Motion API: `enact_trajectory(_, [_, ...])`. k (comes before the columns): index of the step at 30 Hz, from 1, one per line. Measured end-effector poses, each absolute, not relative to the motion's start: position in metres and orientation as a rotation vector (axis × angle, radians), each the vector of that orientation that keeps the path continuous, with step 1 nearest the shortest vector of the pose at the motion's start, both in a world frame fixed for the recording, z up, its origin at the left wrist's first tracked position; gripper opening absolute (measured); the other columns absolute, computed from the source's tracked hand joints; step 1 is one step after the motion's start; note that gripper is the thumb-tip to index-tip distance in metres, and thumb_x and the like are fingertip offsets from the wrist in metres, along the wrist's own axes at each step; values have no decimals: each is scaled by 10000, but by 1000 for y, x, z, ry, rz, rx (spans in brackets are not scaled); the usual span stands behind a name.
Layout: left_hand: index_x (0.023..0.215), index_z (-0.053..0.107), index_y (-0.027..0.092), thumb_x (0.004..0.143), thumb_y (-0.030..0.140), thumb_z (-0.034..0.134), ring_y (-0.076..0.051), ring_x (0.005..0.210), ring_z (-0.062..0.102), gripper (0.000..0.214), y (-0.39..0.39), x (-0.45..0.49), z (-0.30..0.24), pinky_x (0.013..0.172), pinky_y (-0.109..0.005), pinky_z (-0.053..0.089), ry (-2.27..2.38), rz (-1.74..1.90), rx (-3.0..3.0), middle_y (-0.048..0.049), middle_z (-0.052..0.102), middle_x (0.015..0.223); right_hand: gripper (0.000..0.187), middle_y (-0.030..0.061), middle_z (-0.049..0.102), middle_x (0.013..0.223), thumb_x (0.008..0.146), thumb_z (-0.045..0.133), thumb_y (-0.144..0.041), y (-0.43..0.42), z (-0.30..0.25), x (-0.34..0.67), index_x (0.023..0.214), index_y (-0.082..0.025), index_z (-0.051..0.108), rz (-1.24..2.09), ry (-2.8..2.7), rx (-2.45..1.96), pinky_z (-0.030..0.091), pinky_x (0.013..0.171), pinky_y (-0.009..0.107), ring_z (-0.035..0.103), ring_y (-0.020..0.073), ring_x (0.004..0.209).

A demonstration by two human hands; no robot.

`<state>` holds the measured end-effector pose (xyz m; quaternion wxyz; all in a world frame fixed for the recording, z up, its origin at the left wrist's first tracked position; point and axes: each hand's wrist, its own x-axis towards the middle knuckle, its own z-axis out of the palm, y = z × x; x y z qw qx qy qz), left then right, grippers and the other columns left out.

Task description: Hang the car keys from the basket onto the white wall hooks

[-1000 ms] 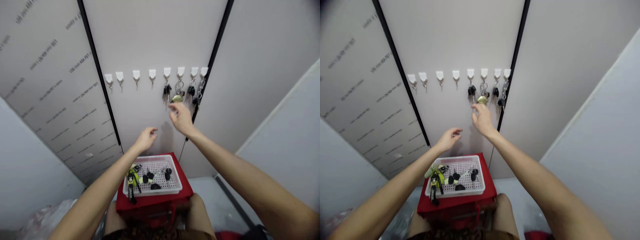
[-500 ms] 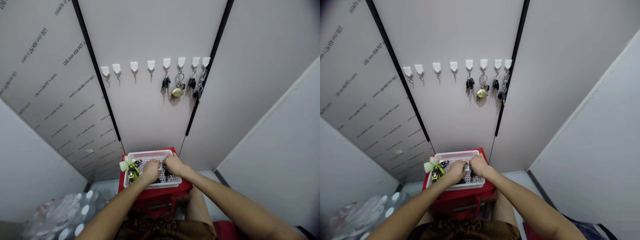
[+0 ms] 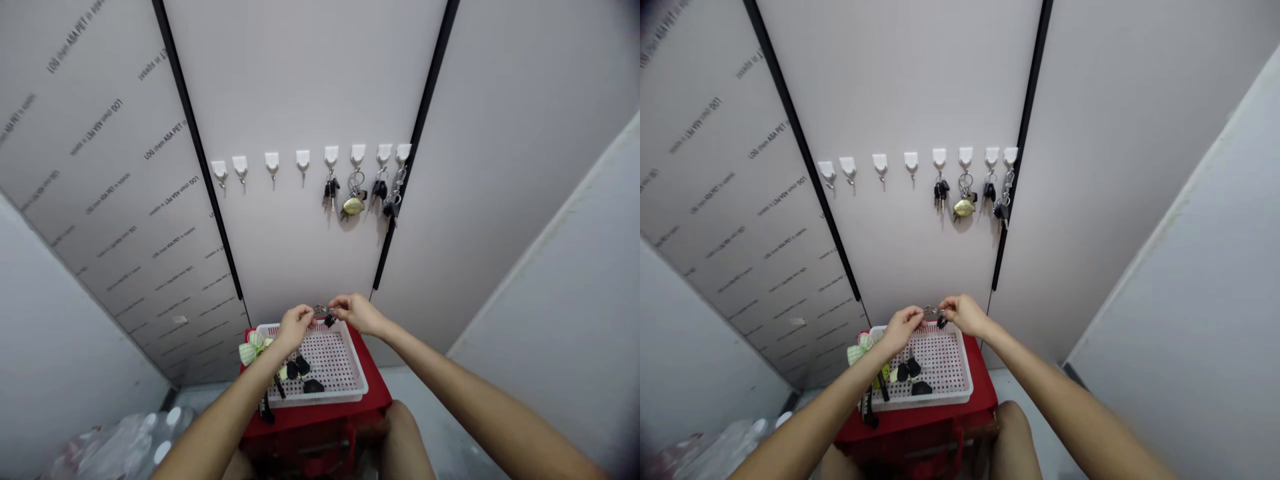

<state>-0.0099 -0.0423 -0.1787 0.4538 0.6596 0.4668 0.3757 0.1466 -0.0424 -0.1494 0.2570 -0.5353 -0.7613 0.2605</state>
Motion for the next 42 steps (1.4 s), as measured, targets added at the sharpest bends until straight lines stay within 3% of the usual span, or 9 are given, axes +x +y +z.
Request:
enact_trajectory(7, [611,448,136,635,217,397,-51,466,428,98,-33,-18,-146,525,-184,367,1077,1061,1472,50,454,486,198,-36,465,476,613,388,-200,-35,-120,132,714,-146,549,661,-2044,-1333,284,427,178,351,56,417])
enact_trajectory(14, [601,449,130,634,204,389,-49,454,413,101,-28,-20,-114,500,-181,355,967,1141,1542,46,447,480,162,-37,448,523,624,411,-252,-36,-106,112,669,-131,509,1157,-1775,-1114,315,438,177,369,33,416])
enact_trajectory(18, [606,476,125,627,191,400,-58,483,420,102,-26,-30,-96,527,-189,350,998,1238,1644,33,463,493,183,-44,449,474,586,482,-306,-34,-90,107,608,-124,482,1194,-1588,-1061,337,452,188,392,37,414])
enact_trajectory(28, [639,540,129,566,77,433,-50,504,445,139,-1,-41,-8,551,-187,357,995,1603,1593,21,520,545,68,-33,484,431,586,489,-191,11,9,88,574,-124,496,722,-1539,-1014,378,410,169,437,44,389])
enact_trajectory(36, [690,565,112,564,50,443,-38,471,458,186,22,-23,37,539,-191,374,988,1597,1433,0,536,548,131,13,549,502,620,438,-192,42,56,83,641,-115,542,279,-1510,-1245,412,467,180,500,70,433])
enact_trajectory(42, [766,568,113,576,90,469,-75,552,494,215,37,-17,39,560,-205,385,1221,1475,1648,-51,582,688,191,41,583,569,590,417,-102,47,64,84,682,-119,583,80,-1597,-1426,401,556,193,544,108,567])
